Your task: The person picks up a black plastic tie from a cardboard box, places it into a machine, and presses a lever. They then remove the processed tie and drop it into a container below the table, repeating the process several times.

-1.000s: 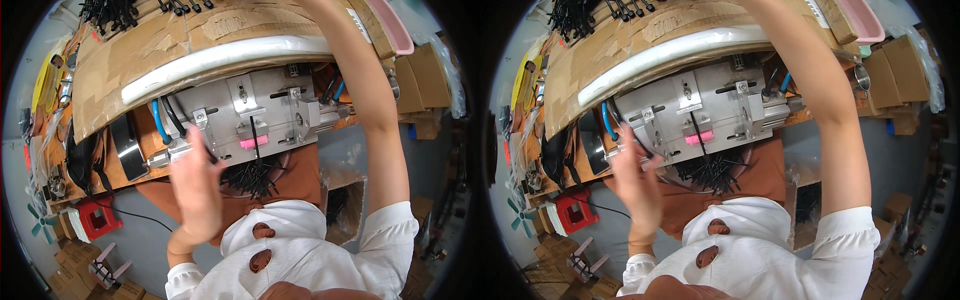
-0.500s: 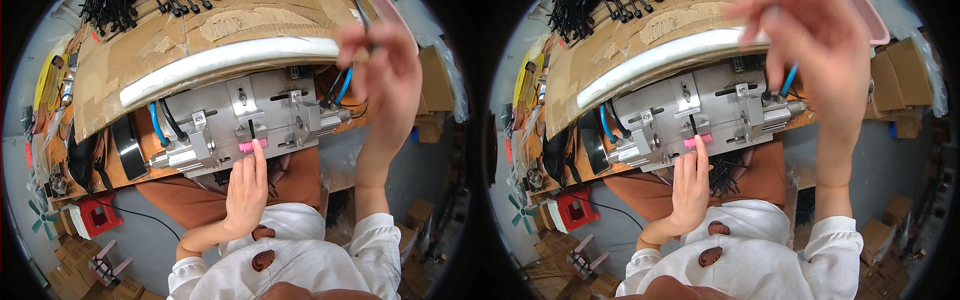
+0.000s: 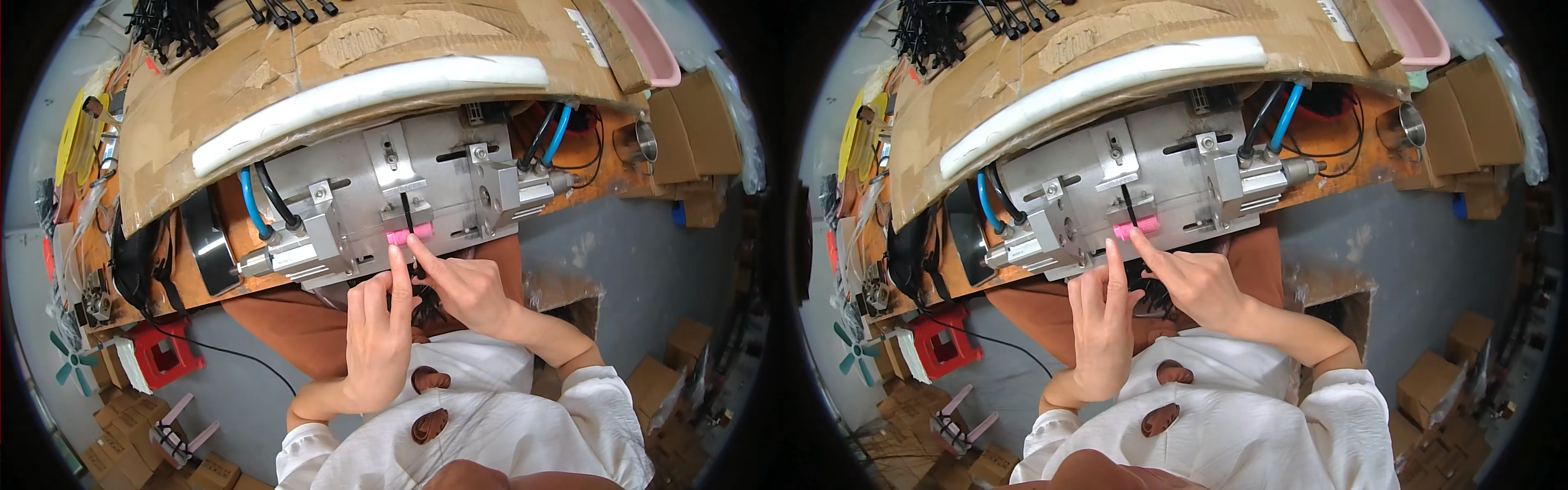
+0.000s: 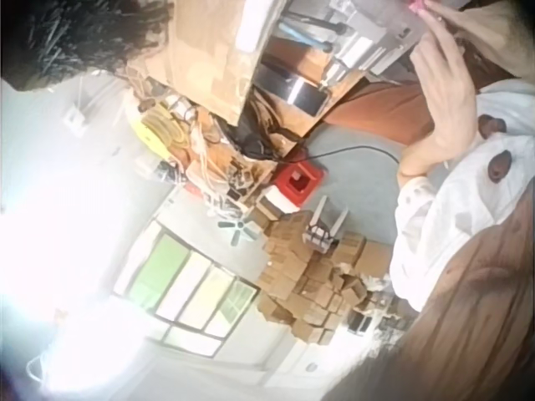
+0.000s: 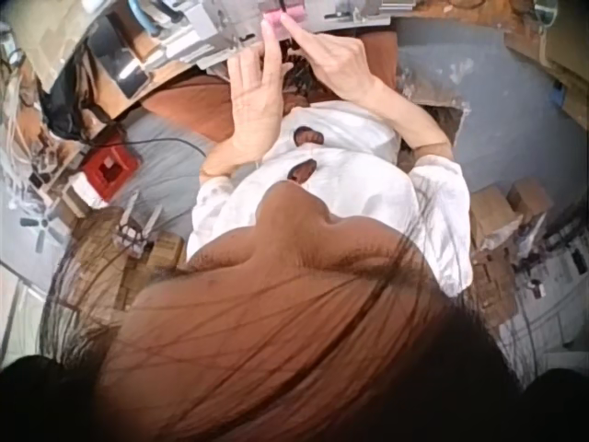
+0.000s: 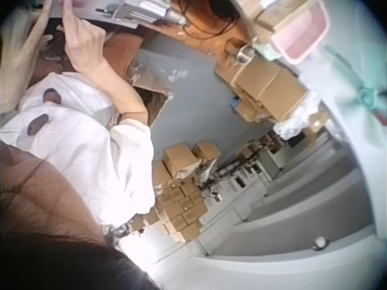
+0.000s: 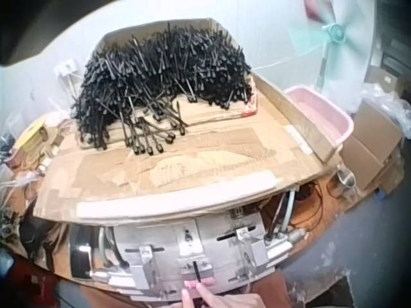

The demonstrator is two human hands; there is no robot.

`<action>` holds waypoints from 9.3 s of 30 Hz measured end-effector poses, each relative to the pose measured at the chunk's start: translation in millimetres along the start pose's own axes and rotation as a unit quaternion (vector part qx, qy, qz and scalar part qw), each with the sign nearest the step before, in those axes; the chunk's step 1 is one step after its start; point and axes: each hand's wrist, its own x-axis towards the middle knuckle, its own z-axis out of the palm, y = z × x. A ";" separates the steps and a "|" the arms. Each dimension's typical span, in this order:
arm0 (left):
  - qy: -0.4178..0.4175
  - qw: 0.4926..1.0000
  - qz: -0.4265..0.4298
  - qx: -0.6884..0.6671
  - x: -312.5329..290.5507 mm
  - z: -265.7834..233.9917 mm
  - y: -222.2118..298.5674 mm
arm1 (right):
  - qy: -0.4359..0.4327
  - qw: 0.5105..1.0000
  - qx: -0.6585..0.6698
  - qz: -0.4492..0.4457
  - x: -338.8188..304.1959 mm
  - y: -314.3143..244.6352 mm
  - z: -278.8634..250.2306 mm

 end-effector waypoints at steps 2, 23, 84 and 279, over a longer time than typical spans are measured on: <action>0.005 1.000 0.006 -0.001 0.0 -5.2 -2.1 | 0.009 1.000 0.000 -0.001 3.2 -0.8 -1.2; 0.017 0.996 0.086 -0.005 207.2 -92.2 -88.2 | -0.037 0.949 -0.310 -0.033 299.0 95.3 -97.7; 0.090 0.994 0.045 0.047 161.5 -81.9 -73.0 | 0.030 1.000 0.008 0.001 5.2 -2.2 3.4; -0.110 0.890 0.069 -0.438 216.1 -142.1 -107.5 | -0.133 0.981 -0.122 -0.072 223.5 87.5 -144.9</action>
